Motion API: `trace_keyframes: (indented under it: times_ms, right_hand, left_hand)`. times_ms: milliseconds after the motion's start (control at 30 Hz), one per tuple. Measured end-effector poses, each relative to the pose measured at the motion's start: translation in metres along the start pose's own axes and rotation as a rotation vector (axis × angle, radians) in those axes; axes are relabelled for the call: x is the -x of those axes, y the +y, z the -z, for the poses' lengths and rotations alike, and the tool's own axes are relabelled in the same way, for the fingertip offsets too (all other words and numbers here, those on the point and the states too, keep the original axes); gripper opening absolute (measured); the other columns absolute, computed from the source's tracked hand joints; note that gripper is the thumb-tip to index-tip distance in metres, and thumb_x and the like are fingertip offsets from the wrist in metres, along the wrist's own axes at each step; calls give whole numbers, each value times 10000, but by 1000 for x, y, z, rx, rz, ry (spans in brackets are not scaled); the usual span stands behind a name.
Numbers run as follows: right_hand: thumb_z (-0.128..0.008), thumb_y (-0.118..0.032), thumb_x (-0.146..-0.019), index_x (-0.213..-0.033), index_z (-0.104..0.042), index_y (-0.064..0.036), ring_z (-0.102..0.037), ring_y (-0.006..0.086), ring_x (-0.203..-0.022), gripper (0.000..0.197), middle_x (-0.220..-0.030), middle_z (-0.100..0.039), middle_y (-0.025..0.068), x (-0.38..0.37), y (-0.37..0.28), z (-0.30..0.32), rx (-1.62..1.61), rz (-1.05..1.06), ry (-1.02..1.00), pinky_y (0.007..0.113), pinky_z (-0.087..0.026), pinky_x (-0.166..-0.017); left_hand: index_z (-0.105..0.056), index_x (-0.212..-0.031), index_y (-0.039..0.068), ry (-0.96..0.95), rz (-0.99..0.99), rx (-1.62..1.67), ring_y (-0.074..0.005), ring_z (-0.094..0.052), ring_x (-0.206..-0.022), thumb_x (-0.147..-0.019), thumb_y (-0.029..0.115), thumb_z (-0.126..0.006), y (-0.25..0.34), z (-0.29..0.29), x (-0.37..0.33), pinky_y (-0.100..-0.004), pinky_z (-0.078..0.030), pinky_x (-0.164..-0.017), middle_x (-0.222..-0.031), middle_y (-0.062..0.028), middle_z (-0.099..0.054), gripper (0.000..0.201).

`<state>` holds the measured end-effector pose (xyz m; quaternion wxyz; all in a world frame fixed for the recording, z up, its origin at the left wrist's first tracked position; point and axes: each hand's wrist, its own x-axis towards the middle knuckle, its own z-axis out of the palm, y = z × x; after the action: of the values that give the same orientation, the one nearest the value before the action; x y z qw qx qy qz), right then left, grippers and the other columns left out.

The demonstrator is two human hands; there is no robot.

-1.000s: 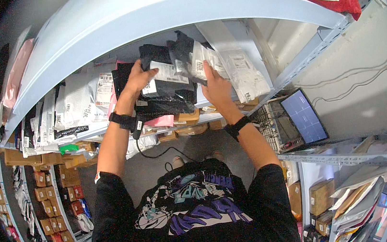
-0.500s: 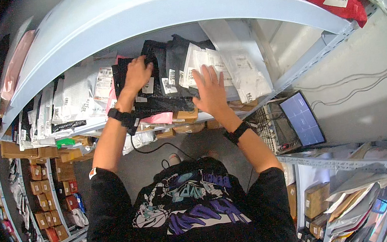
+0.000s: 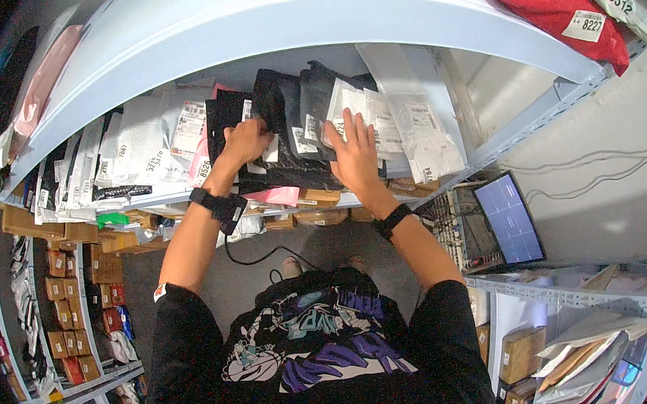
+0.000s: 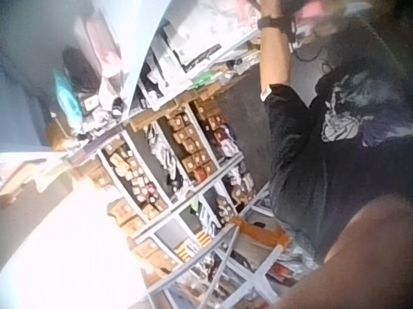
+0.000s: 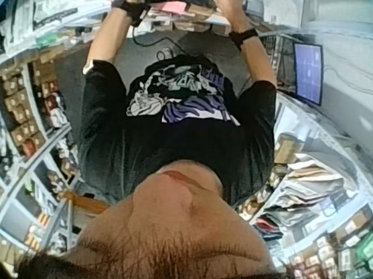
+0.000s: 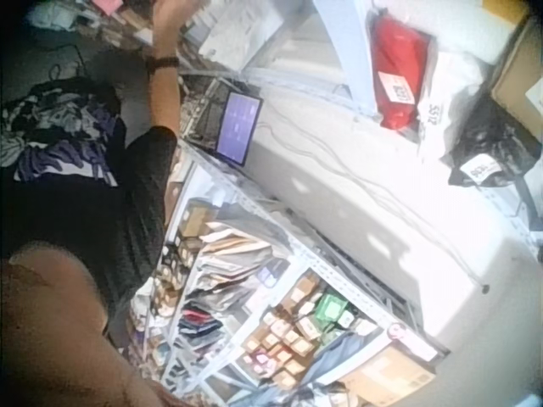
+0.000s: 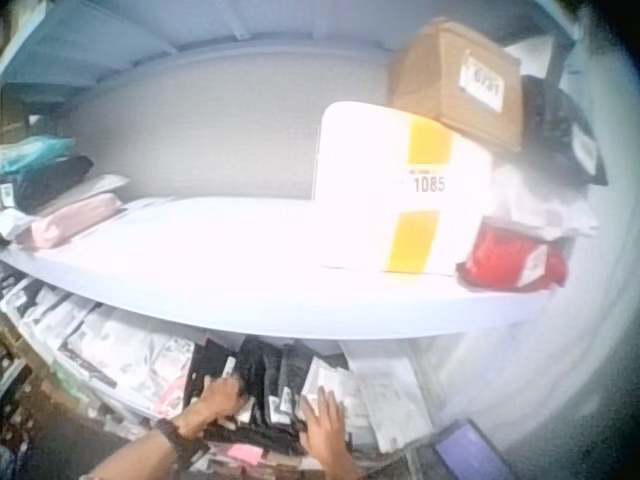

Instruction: The person organizes various packages and envelopes on metal storage shelves by picking them up, checking their labels, and repositioning them on different shelves.

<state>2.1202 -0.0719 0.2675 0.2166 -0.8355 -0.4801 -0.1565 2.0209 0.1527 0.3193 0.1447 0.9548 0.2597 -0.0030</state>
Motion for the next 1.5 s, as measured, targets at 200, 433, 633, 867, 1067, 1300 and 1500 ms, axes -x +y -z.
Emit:
trace_keyframes:
  times_ms: [200, 433, 633, 867, 1067, 1300, 1500]
  right_hand:
    - [-793, -114, -589, -1339, -459, -145, -276, 444, -1329, 822, -1454, -280, 226, 7, 2, 6, -46, 30, 1, 588, -260, -1053]
    - [-796, -122, -591, -1352, -447, -145, -253, 445, -1336, 837, -1463, -257, 228, 8, -3, 9, -87, 16, -20, 606, -238, -1057]
    - [-768, -123, -632, -1367, -432, -138, -246, 452, -1337, 808, -1466, -248, 229, 10, -1, 13, -122, 16, -31, 606, -223, -1063]
    - [-767, -167, -652, -1374, -421, -124, -210, 455, -1346, 802, -1478, -208, 223, 10, 0, 8, -119, 23, -64, 614, -206, -1067]
    - [-765, -191, -656, -1369, -413, -135, -222, 461, -1339, 797, -1470, -217, 208, 11, 1, 6, -100, 40, -44, 617, -209, -1061]
    - [-773, -192, -654, -1400, -360, -190, -227, 462, -1342, 853, -1480, -213, 210, 12, 5, 1, -110, 79, -21, 620, -216, -1055]
    - [-784, -185, -640, -1406, -353, -206, -230, 456, -1348, 879, -1480, -226, 213, 12, 2, -2, -105, 60, 2, 616, -209, -1060]
  left_hand:
    - [-694, -968, 77, 175, -142, -124, -351, -499, -1120, -824, 336, -598, 1, 3, 33, -471, -389, -900, -1180, -171, -576, 311]
    - [-613, -1148, 45, 366, -127, -129, -333, -454, -1170, -810, 277, -636, -6, 3, 51, -463, -385, -950, -1285, -170, -500, 411]
    - [-461, -1267, -6, 537, -79, -77, -344, -443, -1158, -771, 181, -688, -25, 18, 96, -452, -362, -960, -1271, -177, -475, 576]
    - [-393, -1333, -59, 408, -142, 67, -347, -437, -1165, -703, 281, -776, -35, 14, 137, -422, -344, -979, -1286, -206, -481, 812]
    - [-463, -1305, -3, 480, -240, 12, -296, -440, -1183, -715, 178, -743, -44, 18, 121, -416, -326, -984, -1305, -127, -513, 678]
    - [-478, -1297, 11, 388, -303, -49, -288, -408, -1247, -649, 288, -783, -48, 24, 117, -446, -269, -1046, -1318, -114, -507, 768]
    - [-509, -1281, 29, 431, -282, -79, -285, -397, -1282, -660, 223, -786, -45, 8, 123, -472, -229, -1087, -1320, -107, -521, 707]
